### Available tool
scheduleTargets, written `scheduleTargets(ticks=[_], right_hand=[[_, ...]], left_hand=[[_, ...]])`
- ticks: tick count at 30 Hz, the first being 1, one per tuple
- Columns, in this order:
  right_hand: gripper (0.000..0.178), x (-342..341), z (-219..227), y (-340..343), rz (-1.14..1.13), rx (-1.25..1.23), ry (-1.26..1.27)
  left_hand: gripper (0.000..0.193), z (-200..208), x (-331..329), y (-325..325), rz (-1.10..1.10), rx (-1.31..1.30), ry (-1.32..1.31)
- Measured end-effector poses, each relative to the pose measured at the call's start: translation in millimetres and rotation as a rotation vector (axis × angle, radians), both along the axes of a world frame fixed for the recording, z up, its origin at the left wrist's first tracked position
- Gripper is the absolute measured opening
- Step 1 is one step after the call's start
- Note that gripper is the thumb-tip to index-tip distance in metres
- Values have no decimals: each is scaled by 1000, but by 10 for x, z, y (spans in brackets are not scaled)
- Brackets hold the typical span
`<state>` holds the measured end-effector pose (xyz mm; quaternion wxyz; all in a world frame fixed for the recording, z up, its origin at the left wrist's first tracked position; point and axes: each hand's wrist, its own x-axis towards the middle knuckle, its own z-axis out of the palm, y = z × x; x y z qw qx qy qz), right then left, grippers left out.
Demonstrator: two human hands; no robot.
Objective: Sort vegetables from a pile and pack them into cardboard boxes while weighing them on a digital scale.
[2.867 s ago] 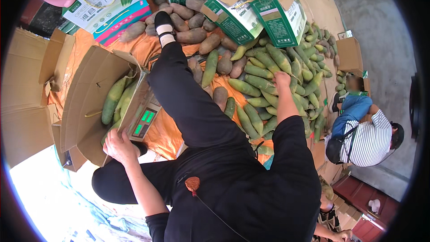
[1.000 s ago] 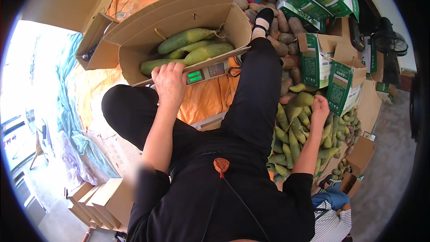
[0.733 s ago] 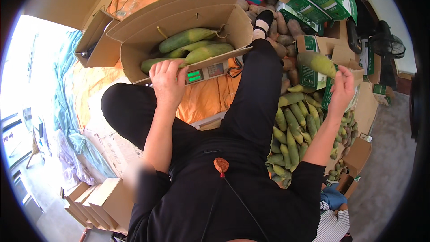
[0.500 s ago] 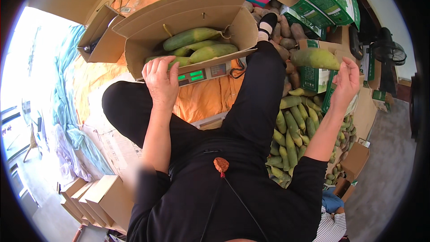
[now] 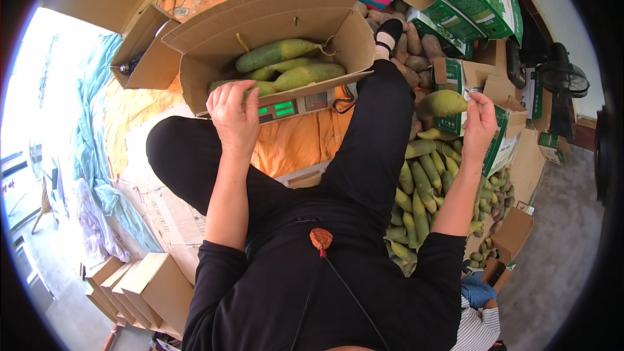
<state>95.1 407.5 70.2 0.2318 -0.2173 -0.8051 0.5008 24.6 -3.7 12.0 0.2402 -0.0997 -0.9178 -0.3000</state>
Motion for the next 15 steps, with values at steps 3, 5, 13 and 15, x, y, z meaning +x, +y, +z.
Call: scheduleTargets(ticks=[3, 5, 13, 15], right_hand=[[10, -29, 105, -13, -15, 45, -17], [10, -58, 20, 79, 5, 65, -7], [12, 239, -914, 524, -214, 121, -136], [12, 446, -1302, 676, -261, 68, -144]], left_hand=[[12, -29, 0, 19, 4, 29, -17], [9, -29, 8, -21, 21, 24, -31], [8, -10, 28, -2, 25, 65, -74], [8, -30, 8, 20, 11, 74, -81]])
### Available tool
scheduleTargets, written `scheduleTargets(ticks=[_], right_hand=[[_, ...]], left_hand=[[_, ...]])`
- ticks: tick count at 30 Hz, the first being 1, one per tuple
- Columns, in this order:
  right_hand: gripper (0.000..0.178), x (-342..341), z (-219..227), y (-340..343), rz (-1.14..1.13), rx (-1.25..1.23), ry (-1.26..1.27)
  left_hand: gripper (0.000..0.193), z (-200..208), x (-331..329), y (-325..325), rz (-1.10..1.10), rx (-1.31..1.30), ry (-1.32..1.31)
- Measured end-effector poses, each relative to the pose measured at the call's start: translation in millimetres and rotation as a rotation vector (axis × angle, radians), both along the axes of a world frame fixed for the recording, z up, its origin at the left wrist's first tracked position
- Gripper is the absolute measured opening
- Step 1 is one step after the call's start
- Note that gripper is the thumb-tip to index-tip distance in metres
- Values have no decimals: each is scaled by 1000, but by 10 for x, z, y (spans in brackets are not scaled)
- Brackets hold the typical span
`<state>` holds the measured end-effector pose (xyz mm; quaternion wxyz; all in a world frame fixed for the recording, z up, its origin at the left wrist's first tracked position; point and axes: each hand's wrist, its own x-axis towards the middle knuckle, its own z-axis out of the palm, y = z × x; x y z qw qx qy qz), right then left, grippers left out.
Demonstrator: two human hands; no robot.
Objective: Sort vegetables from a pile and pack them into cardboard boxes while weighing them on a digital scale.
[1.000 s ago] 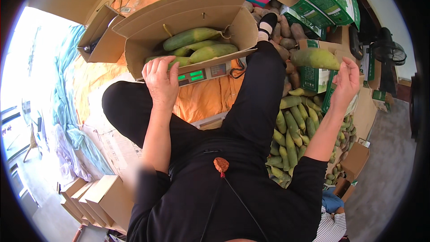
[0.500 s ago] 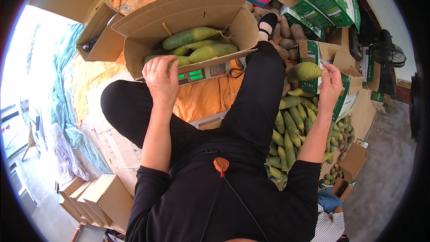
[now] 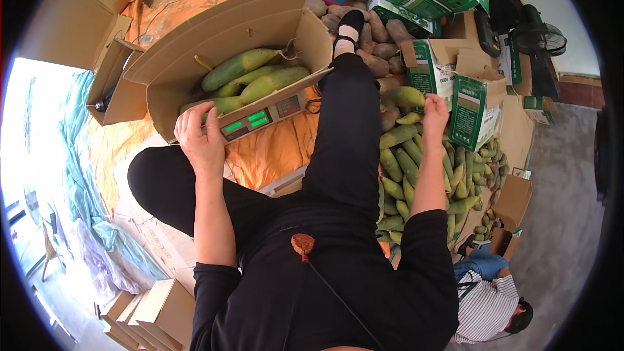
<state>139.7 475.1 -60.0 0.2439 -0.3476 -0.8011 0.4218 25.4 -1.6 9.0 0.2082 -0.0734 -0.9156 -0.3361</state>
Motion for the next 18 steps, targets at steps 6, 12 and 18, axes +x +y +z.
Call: scheduleTargets(ticks=[6, 12, 18], right_hand=[[13, 569, -246, -6, -76, -111, -81], [19, 1221, -150, 224, -119, -210, -385], [35, 1278, -533, 338, -79, 164, -663]], left_hand=[[8, 27, 6, 3, 18, -8, -36], [7, 42, -14, 34, -18, 6, -13], [9, 281, 26, 32, -12, 144, -121]])
